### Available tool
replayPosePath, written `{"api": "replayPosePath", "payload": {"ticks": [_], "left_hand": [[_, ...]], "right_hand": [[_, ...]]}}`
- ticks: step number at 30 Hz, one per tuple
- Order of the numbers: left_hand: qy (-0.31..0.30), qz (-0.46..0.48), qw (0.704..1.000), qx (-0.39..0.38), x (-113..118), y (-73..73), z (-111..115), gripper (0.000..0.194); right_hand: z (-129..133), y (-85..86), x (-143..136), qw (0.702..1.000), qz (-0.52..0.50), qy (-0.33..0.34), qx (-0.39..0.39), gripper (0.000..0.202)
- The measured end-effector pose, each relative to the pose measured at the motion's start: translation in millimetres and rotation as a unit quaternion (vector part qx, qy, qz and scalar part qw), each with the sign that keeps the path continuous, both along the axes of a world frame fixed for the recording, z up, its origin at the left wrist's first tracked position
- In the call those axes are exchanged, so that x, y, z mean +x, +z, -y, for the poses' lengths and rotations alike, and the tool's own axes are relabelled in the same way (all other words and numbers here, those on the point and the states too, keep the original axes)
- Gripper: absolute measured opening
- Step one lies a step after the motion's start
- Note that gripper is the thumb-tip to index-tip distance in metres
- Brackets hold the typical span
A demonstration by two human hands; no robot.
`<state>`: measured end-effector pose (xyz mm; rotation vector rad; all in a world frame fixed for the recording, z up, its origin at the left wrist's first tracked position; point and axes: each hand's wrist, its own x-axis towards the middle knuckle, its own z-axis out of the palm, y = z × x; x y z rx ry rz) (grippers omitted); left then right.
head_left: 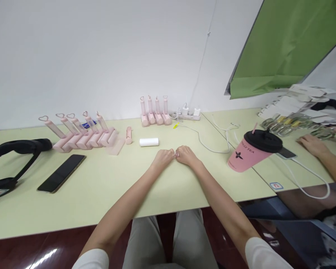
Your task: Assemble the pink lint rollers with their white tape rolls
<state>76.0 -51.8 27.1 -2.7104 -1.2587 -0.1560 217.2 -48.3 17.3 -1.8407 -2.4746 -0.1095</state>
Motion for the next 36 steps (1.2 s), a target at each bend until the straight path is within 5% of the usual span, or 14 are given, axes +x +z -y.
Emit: {"api": "replayPosePath", "payload": {"ticks": [3,9,14,19,23,29,33,36], "left_hand": [[-0.004,0.001,1.0,0.011,3,5.2,1,0.021],[0.012,0.001,0.999,0.035,-9,-9.7,-10,0.02],[0.019,0.027,0.994,0.102,-15,-2.7,-27,0.016],[-0.011,0.113,0.984,0.14,-30,4.7,-40,0.042],[0.072,0.189,0.971,0.128,-68,-7.9,-51,0.072],[0.126,0.269,0.955,-0.007,-114,-28.8,-61,0.044],[0.114,0.307,0.945,0.0,-96,-27.1,-55,0.041],[0.082,0.321,0.943,0.037,-65,-21.8,-42,0.042]], "right_hand": [[1,1.7,0,1.0,-0.009,-0.012,0.01,0.025],[-4,-0.3,-3,0.999,-0.029,0.0,0.032,0.021],[-4,2.7,0,0.981,-0.148,0.012,0.123,0.015],[-6,1.7,5,0.96,-0.244,0.049,0.13,0.017],[-15,-2.4,13,0.95,-0.265,-0.01,0.162,0.019],[-17,-4.7,32,0.948,-0.225,-0.145,0.174,0.025],[-9,-0.4,29,0.944,-0.196,-0.183,0.191,0.036],[-8,1.2,10,0.928,-0.304,-0.107,0.187,0.05]]}}
